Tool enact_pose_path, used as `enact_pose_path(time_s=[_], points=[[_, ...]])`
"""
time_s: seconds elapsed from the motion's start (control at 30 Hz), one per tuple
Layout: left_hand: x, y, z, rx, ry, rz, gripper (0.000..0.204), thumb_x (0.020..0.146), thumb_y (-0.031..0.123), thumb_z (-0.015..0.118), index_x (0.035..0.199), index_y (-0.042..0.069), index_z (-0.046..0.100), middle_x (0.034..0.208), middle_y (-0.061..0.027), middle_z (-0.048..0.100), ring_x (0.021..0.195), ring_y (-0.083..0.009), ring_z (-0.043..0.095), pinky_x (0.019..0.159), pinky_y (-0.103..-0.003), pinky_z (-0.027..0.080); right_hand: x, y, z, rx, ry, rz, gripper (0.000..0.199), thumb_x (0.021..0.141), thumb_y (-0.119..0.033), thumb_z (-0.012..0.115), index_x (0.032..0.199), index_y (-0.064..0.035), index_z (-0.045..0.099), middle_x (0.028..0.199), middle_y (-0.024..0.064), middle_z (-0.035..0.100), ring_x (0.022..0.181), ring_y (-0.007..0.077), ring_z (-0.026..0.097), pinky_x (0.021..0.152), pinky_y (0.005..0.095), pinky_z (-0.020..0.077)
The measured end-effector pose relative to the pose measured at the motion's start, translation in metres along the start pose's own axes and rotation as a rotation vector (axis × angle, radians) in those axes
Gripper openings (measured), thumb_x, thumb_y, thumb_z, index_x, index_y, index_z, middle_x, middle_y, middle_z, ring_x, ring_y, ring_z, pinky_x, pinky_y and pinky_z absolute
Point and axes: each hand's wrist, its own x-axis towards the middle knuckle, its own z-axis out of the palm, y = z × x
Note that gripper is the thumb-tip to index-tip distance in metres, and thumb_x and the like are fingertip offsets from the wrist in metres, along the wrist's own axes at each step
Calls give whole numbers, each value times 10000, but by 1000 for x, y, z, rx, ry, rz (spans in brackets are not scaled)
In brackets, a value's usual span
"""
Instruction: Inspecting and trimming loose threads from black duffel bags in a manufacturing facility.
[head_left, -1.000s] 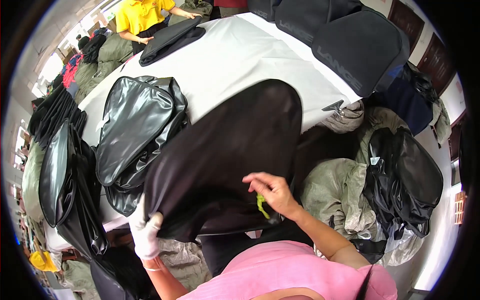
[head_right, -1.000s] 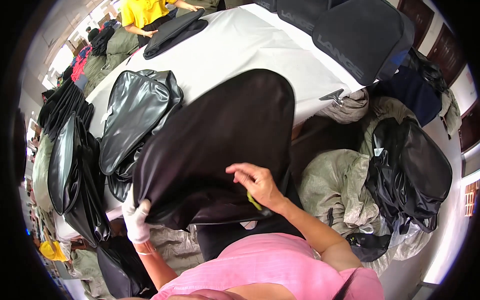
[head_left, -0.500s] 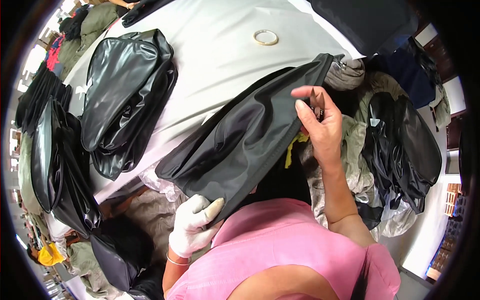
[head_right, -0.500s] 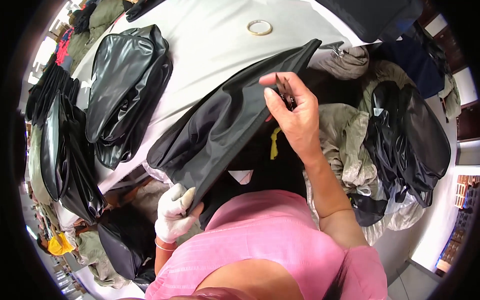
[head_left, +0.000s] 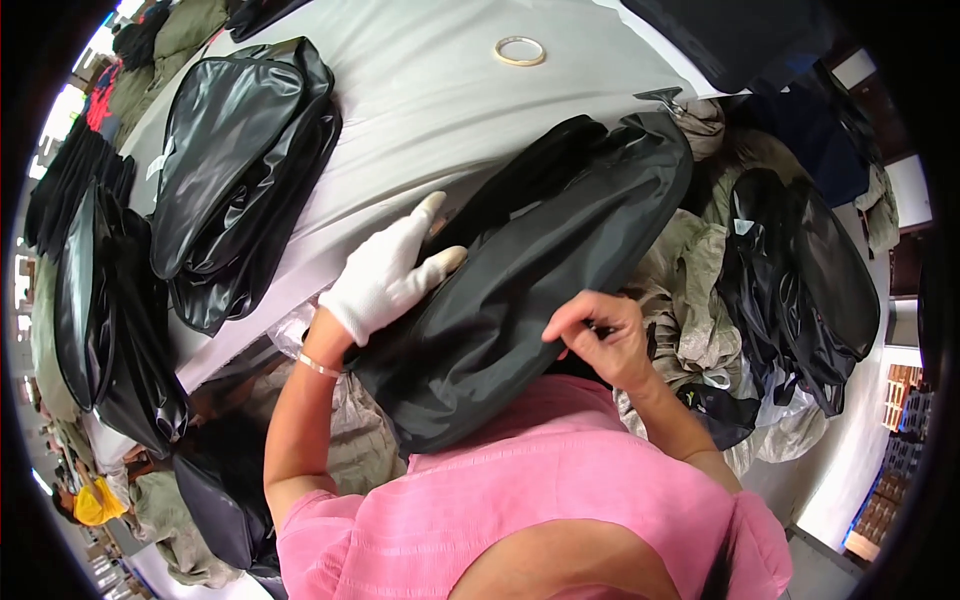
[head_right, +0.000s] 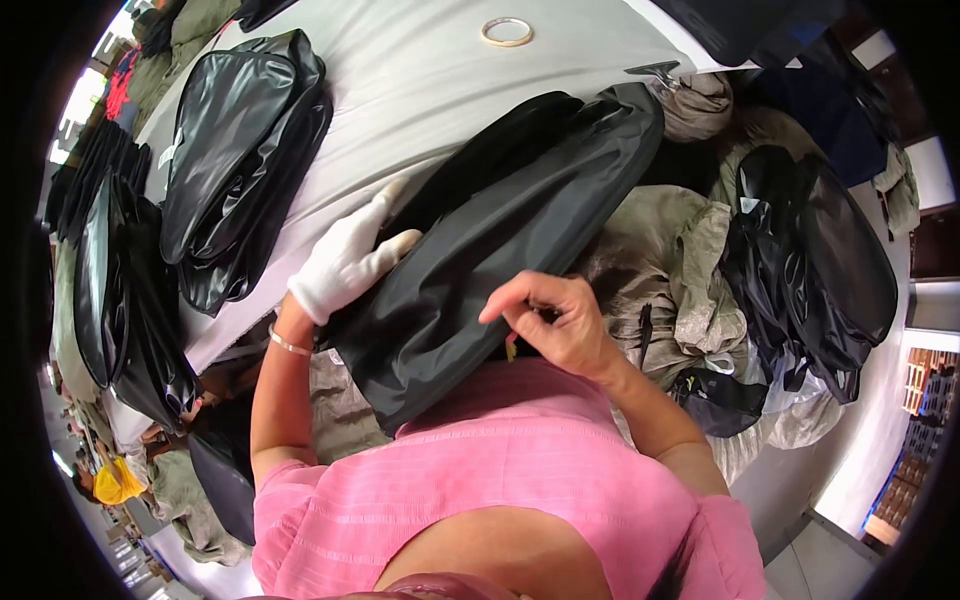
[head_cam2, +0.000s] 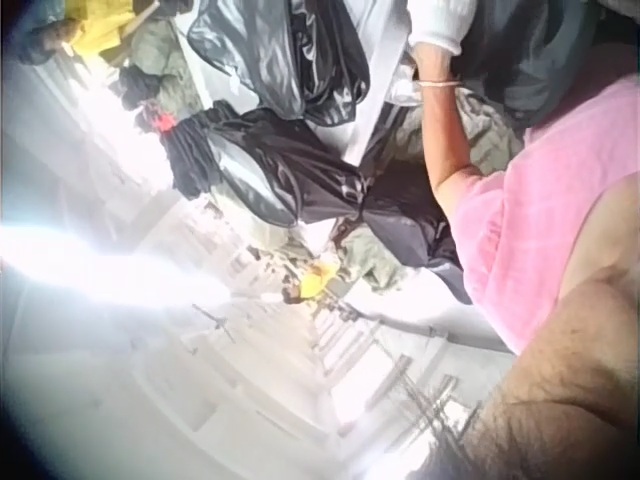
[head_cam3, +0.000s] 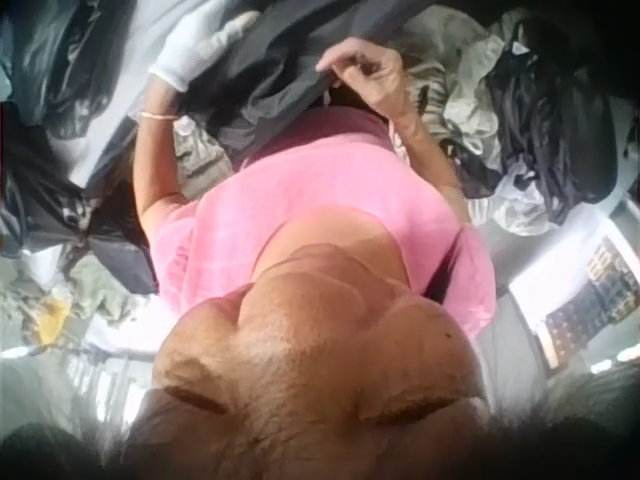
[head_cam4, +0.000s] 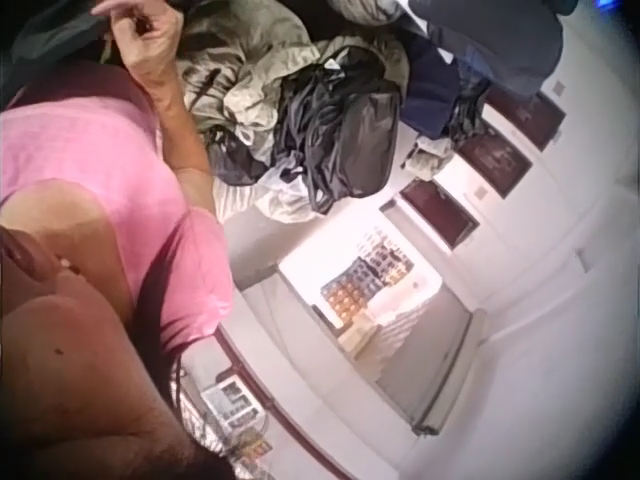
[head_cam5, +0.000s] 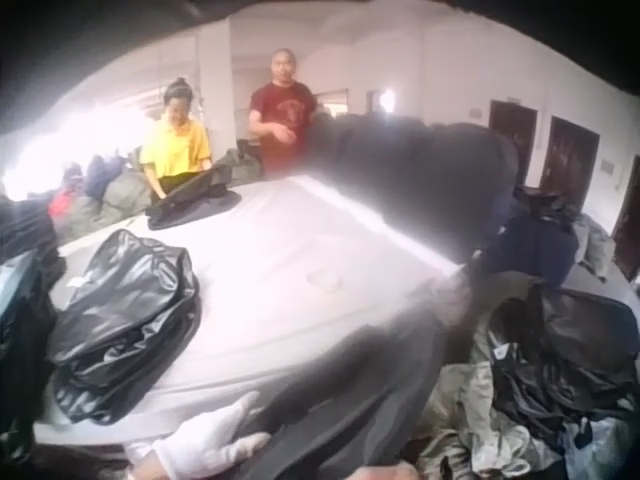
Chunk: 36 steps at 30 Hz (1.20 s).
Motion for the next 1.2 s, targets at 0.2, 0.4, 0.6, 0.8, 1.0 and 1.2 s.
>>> enact_pose_path(time_s=[0.2,0.4,0.6,0.8,1.0,1.2], points=[[23,-5,-15,-351,-117,-93,433,890,217,649,1196,-82,583,920,-125,670,812,-189,607,746,-302,474,-24,-11,-7,-86,-99,-55,223,810,95,559,860,-59,711,767,37,695,620,99,619,598,217,498],[7,24,-80,-704,100,-129,277,914,161,623,1092,-52,631,916,38,605,838,-33,491,778,-199,403,-29,-47,-15,-213,-119,-112,232,753,84,642,710,-117,749,673,35,686,733,163,646,733,281,481],[-1,29,-85,-779,230,-158,245,916,152,627,1097,-12,647,948,49,631,850,-34,522,782,-202,417,-13,-45,-32,-137,72,-234,158,829,53,623,724,-37,700,679,75,690,574,110,621,542,223,455],[-11,-3,-50,-812,252,-183,318,909,184,620,1160,-10,635,1016,26,640,902,-64,543,844,-226,424,-11,-18,-40,-217,-2,-257,142,848,76,598,863,-21,701,776,58,705,651,105,641,585,219,477],[-11,-15,-30,-771,292,-163,476,904,148,607,1335,-39,529,1206,-22,617,1058,-94,539,964,-235,393,-18,-13,-38,-245,-34,-194,150,871,64,577,877,-21,700,769,58,693,648,103,629,583,216,469],[5,-23,-46,-518,270,-166,412,907,235,643,1207,-42,595,1101,0,645,968,-82,560,877,-254,448,5,-29,-37,-282,36,-257,111,866,27,595,858,-17,697,782,38,672,611,58,538,545,203,398]])
